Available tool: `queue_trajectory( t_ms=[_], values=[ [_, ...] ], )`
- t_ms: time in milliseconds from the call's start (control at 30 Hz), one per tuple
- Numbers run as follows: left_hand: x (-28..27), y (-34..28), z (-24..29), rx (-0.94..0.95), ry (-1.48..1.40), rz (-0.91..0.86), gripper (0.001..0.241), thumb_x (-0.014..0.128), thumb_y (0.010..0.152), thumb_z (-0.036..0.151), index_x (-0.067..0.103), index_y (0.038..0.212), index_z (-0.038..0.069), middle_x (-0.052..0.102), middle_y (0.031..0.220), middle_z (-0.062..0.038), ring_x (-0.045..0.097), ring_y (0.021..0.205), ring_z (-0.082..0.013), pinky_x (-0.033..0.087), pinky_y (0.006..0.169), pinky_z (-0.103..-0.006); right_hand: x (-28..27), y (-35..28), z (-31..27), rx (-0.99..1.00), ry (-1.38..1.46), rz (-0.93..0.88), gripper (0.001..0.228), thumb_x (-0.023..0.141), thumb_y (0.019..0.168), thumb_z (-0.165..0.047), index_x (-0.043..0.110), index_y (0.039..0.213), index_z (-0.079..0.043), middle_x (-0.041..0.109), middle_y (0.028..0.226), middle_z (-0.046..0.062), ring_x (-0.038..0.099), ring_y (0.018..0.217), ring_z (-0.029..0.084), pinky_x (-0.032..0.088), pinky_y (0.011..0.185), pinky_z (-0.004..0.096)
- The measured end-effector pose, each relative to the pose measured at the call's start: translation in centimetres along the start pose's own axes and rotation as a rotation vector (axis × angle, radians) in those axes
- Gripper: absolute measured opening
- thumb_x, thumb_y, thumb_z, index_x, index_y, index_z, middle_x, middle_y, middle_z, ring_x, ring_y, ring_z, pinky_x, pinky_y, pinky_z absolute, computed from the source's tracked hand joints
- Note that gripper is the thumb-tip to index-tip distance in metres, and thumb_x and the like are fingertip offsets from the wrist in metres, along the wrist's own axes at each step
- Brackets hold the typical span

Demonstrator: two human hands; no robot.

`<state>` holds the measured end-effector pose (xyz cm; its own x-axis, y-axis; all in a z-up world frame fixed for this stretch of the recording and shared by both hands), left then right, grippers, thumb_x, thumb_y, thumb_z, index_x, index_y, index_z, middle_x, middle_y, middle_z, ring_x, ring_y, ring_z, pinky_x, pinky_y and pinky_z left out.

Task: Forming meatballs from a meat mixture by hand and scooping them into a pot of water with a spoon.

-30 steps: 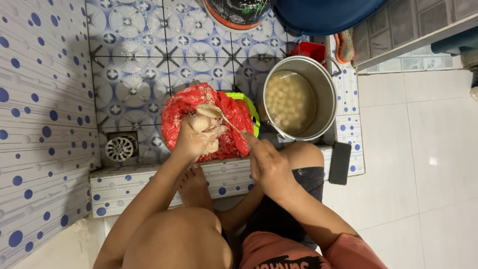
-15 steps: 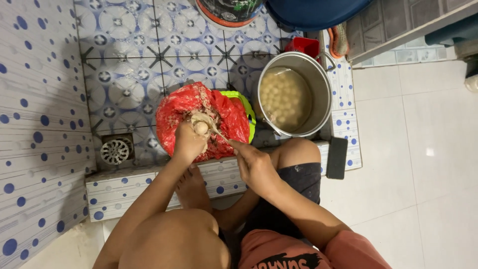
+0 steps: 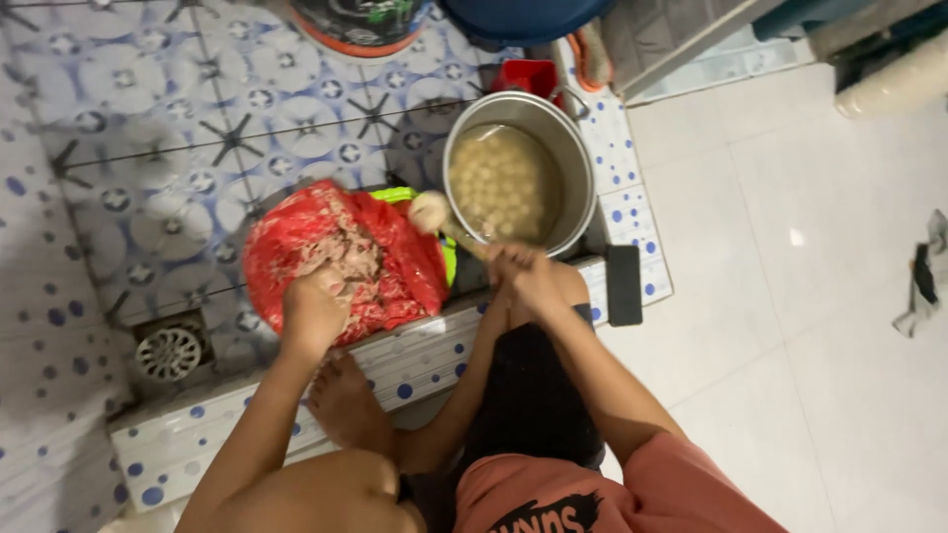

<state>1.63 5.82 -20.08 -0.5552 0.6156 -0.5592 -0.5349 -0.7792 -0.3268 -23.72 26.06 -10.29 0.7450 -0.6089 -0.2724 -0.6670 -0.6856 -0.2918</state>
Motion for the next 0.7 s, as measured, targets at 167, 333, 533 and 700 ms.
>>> queue_trajectory(
  t_ms=[167,333,533,700],
  values=[
    [0.0,0.7,-1.4,-0.013,-0.014,-0.013,0.017,0.078,0.085,0.024,0.072,0.08,0.009,0.07,0.07,-0.014,0.071,0.073,-0.0334,0.055,0.072,-0.0408,-9.5,7.6,9.1,-0.024,-0.472,0.138,0.023,0.06,0.098,-0.01,0.077,0.113,-0.007,0.074,0.074,0.008,0.072,0.072,0.022,0.056,0.072,0.032],
    [0.4,1.0,-2.8,0.006,0.01,0.011,0.022,0.082,0.081,0.029,0.071,0.078,0.012,0.067,0.067,-0.015,0.069,0.073,-0.036,0.054,0.069,-0.04,-11.3,7.4,7.8,-0.025,-0.86,0.182,0.024,0.059,0.1,-0.016,0.078,0.112,-0.006,0.075,0.083,0.019,0.074,0.08,0.041,0.059,0.07,0.048],
    [2.5,2.4,-7.7,-0.02,0.005,-0.005,0.025,0.082,0.08,0.03,0.066,0.075,0.011,0.062,0.063,-0.015,0.066,0.067,-0.0343,0.052,0.067,-0.0378,-10.6,6.6,6.7,-0.068,-1.332,0.089,0.021,0.059,0.095,-0.012,0.078,0.101,-0.008,0.075,0.077,0.016,0.076,0.075,0.038,0.063,0.061,0.049],
    [1.4,1.9,-4.8,-0.049,0.041,-0.013,0.03,0.082,0.08,0.037,0.066,0.074,0.012,0.06,0.062,-0.015,0.065,0.067,-0.0368,0.052,0.065,-0.0388,-11.6,8.5,9.9,-0.14,-1.47,0.104,0.016,0.059,0.092,-0.008,0.074,0.094,-0.006,0.073,0.073,0.014,0.076,0.071,0.037,0.063,0.058,0.048]
  ],
)
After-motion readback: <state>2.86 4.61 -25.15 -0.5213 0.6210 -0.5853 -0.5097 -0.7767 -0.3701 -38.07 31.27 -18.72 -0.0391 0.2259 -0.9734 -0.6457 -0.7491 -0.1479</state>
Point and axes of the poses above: each hand's wrist, its own y-axis towards the middle knuckle, its own x-axis out of the palm, z = x × y, the point moved 1 cm from there along y, towards the middle knuckle
